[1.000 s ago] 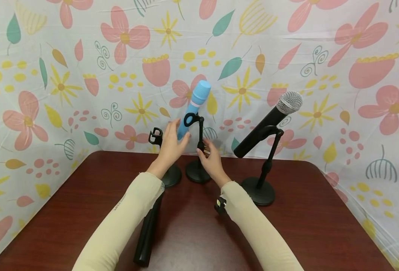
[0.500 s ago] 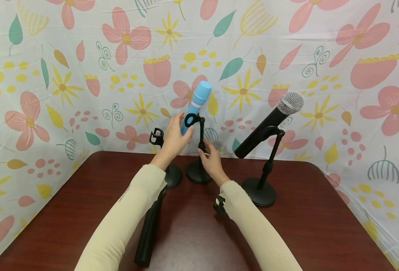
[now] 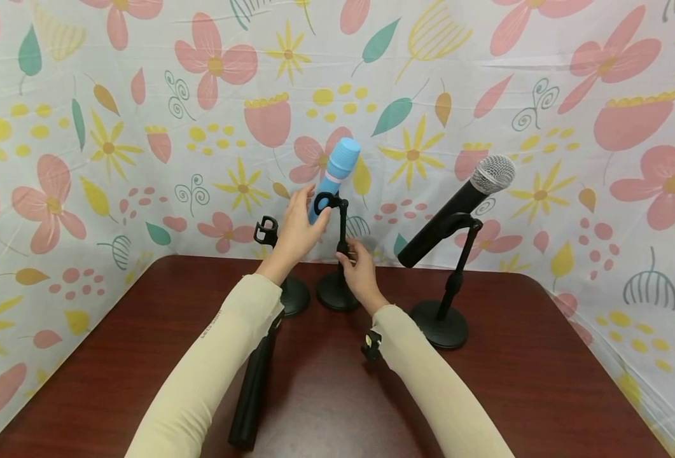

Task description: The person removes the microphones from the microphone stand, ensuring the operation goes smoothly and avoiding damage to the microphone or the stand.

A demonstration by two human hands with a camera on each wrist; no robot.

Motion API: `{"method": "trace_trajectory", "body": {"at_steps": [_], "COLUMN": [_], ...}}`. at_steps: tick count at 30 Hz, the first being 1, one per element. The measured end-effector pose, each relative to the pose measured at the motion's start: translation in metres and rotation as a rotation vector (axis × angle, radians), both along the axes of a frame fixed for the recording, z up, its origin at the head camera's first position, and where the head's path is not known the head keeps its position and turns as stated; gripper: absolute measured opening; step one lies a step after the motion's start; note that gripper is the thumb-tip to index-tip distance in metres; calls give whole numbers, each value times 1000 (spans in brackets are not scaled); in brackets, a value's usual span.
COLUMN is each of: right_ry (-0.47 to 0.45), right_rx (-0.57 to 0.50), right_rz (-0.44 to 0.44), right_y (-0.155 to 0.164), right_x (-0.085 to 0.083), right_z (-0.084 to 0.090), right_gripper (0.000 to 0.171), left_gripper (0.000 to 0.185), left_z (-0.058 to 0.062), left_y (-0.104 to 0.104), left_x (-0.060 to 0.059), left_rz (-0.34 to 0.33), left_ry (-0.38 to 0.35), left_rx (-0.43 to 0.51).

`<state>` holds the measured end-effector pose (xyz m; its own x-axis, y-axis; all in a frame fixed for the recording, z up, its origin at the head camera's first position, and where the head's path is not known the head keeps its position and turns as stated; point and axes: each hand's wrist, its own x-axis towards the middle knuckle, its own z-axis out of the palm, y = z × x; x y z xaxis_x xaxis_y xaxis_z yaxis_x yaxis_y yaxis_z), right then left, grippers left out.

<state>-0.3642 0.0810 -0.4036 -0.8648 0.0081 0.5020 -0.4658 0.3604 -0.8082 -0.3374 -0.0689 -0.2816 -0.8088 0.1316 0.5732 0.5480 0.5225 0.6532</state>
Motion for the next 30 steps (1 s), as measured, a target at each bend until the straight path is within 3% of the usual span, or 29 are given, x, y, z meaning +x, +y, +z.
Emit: {"method": "trace_trajectory", "body": {"at_steps": [13, 24, 30], "right_ry": [57, 95, 83], "right_rx": [31, 89, 96], "right_rz": [44, 95, 129], "right_y": [2, 6, 8], "right_x": [13, 31, 41], "right_z": [7, 17, 20], "right_gripper": [38, 36, 34], "left_gripper": [54, 48, 45], "left_z": [7, 12, 13], "left_y": [-4, -2, 0], "left_x": [5, 18, 22], "left_rz": [-11, 59, 71], "left_ry": [22, 116, 122], "left_rx": [45, 101, 99]}}
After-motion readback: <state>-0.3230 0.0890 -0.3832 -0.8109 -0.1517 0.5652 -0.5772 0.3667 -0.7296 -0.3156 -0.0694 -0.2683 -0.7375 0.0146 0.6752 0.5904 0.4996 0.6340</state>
